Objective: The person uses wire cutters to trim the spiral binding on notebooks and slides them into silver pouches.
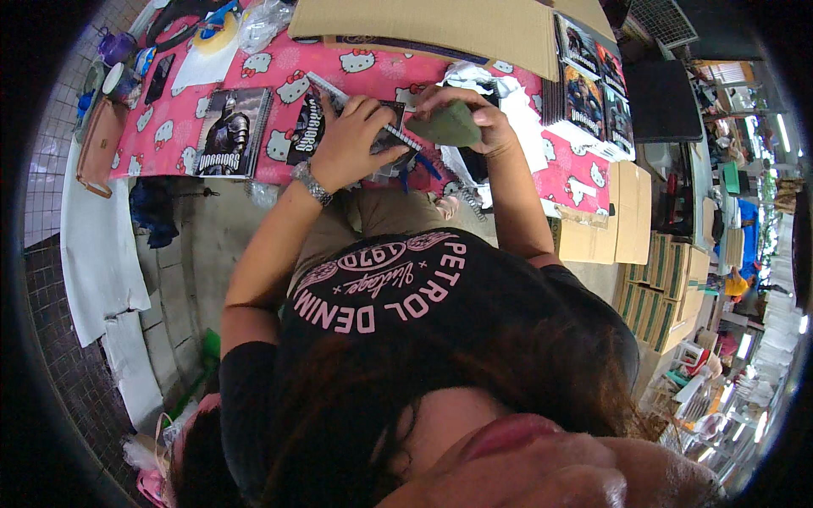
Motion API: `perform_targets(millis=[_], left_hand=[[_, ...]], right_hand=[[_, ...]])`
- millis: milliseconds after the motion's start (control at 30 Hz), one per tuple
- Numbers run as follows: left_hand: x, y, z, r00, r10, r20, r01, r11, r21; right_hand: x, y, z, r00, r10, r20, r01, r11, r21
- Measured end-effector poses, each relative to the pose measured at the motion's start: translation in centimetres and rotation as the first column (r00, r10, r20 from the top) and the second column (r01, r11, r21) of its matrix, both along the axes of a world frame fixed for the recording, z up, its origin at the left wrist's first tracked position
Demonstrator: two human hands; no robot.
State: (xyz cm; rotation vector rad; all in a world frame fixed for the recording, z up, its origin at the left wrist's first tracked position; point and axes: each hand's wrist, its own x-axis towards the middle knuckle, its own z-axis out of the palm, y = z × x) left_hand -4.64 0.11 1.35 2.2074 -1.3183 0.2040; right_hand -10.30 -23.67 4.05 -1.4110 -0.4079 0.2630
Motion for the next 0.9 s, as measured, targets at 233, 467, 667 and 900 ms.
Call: perform_targets(millis=[233, 467, 667, 900], left_hand=[[0.3, 0.1, -0.5, 0.999, 0.023, -0.039, -0.024, 0.999, -0.022], [3.4, 1.5, -0.4, 0.996, 0.088, -0.006, -0.088, 0.996, 0.015], [5.2, 2.4, -0.4, 0.998, 0.062, 0.013, -0.062, 0.997, 0.043], [4.5, 2.1, 0.2, 0.997, 0.079, -0.019, -0.078, 0.996, 0.035]], right_hand=[[0.8, 0.6, 0.3, 0.999, 0.044, -0.006, -0.044, 0.998, -0.045], [2.8, 1.0, -0.8, 0.998, 0.062, -0.027, -0.064, 0.995, -0.08], [4.3, 2.0, 0.1, 0.999, 0.028, -0.037, -0.037, 0.963, -0.266], [4.9, 1.4, -0.9, 0.995, -0.015, -0.103, -0.024, 0.932, -0.363]])
